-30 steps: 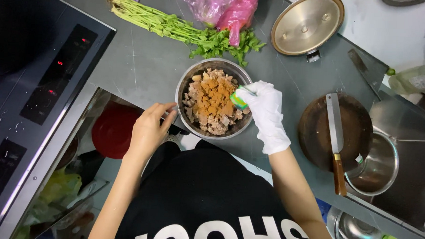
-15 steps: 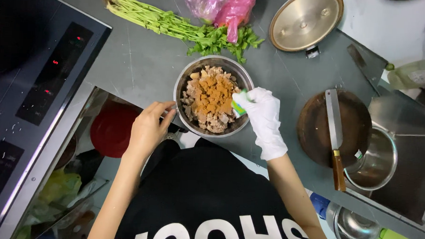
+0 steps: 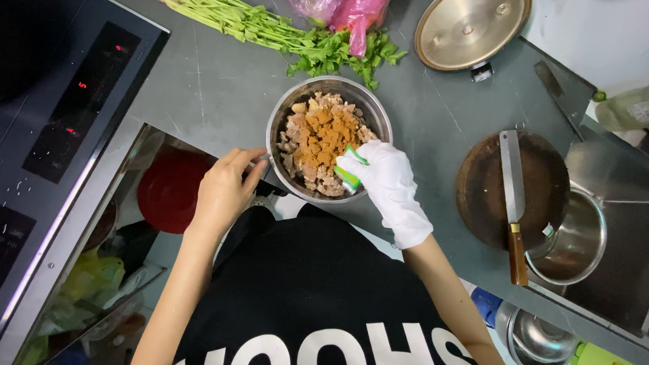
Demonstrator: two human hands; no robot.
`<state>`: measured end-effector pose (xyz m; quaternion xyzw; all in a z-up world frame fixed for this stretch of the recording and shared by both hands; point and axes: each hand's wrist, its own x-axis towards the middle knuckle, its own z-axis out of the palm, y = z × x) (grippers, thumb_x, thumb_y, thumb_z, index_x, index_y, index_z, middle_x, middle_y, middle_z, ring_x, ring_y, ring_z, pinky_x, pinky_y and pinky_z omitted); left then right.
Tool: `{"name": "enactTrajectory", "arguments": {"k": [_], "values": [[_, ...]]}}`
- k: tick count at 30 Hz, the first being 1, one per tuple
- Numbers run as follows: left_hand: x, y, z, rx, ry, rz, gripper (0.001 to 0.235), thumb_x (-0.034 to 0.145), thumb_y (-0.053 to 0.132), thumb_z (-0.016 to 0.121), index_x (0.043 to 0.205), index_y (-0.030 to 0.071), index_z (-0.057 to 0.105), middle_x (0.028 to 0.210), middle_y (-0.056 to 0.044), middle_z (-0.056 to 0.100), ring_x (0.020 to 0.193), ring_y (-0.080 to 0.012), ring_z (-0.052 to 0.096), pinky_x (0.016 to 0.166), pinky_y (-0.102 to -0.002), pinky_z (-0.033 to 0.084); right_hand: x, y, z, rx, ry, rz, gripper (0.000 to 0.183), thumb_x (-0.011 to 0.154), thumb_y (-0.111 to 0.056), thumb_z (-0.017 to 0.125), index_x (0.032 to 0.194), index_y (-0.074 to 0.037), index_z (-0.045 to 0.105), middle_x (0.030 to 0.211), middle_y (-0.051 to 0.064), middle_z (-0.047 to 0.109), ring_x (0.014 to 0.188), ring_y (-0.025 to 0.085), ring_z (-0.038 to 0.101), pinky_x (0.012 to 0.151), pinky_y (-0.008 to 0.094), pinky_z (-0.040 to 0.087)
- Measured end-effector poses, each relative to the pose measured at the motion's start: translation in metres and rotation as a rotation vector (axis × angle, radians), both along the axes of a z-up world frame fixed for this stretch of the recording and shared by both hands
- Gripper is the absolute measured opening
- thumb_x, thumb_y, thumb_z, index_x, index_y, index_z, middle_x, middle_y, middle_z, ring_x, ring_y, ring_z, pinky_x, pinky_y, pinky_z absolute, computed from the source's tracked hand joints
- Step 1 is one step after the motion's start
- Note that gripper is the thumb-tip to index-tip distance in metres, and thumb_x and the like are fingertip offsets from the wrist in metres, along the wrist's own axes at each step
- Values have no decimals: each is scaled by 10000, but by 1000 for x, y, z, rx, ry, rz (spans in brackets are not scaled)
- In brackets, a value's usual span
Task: The person adds liquid seasoning from a bottle and scoops seasoning from a yellow container into a pot of chopped tomatoes and garlic on an induction stove, then stirs the pot with chopsticks and adjusts the stove settings. They then sprinkle seasoning powder from a small packet over a bowl of cooked meat pieces.
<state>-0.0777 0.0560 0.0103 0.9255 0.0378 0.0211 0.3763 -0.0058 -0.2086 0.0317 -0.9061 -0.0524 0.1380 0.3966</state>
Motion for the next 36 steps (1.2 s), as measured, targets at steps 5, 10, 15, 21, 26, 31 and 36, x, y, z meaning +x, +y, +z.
{"name": "enactTrajectory", "arguments": {"k": [5, 10, 15, 21, 26, 31, 36], "values": [[-1, 2, 3, 34, 23, 7, 215, 981, 236, 667, 1152, 129, 741, 983, -83, 705, 868, -276, 708, 729, -402, 561, 1, 1, -17, -28, -128, 124, 238, 924, -259, 751, 922, -21, 746, 868, 131, 697, 744, 268, 672, 724, 364, 525], [-2, 3, 2, 41, 6, 3, 224, 979, 237, 664, 1160, 130, 739, 1000, -75, 706, 848, -283, 694, 712, -406, 556, 12, 32, 16, -27, 64, 128, 249, 894, -295, 751, 776, -77, 780, 759, 89, 760, 736, 251, 719, 753, 358, 554], [-4, 4, -3, 45, -26, 10, 212, 977, 231, 673, 1145, 119, 736, 976, -79, 705, 878, -287, 698, 720, -409, 557, 49, 38, -34, -145, -286, 235, 248, 900, -309, 740, 857, -66, 751, 845, 132, 686, 762, 307, 671, 695, 425, 512], [-8, 7, 1, 32, -28, 23, 211, 966, 218, 676, 1144, 126, 742, 960, -84, 704, 868, -283, 701, 723, -409, 560, 72, 50, -19, -218, -288, 213, 305, 889, -368, 743, 798, -77, 743, 813, 149, 683, 764, 349, 657, 699, 472, 494], [-13, 11, -3, 28, -45, 28, 218, 958, 213, 681, 1146, 120, 741, 980, -89, 709, 864, -279, 702, 738, -405, 561, 93, 25, -37, -184, -458, 206, 252, 903, -313, 745, 851, -66, 734, 851, 159, 688, 789, 358, 657, 721, 471, 505], [-16, 13, -2, 18, -53, 36, 212, 951, 202, 684, 1136, 109, 732, 1030, -78, 718, 875, -258, 715, 734, -398, 565, 91, -4, -23, -206, -426, 208, 191, 841, -188, 723, 1007, -120, 790, 892, 126, 716, 854, 311, 675, 788, 421, 525], [-14, 12, -3, 17, -10, 35, 214, 957, 210, 684, 1145, 119, 734, 1008, -74, 718, 872, -253, 716, 737, -391, 570, 79, -28, -15, -122, -372, -43, 210, 854, -230, 783, 1015, -96, 776, 936, 138, 691, 850, 283, 672, 777, 386, 516]]}}
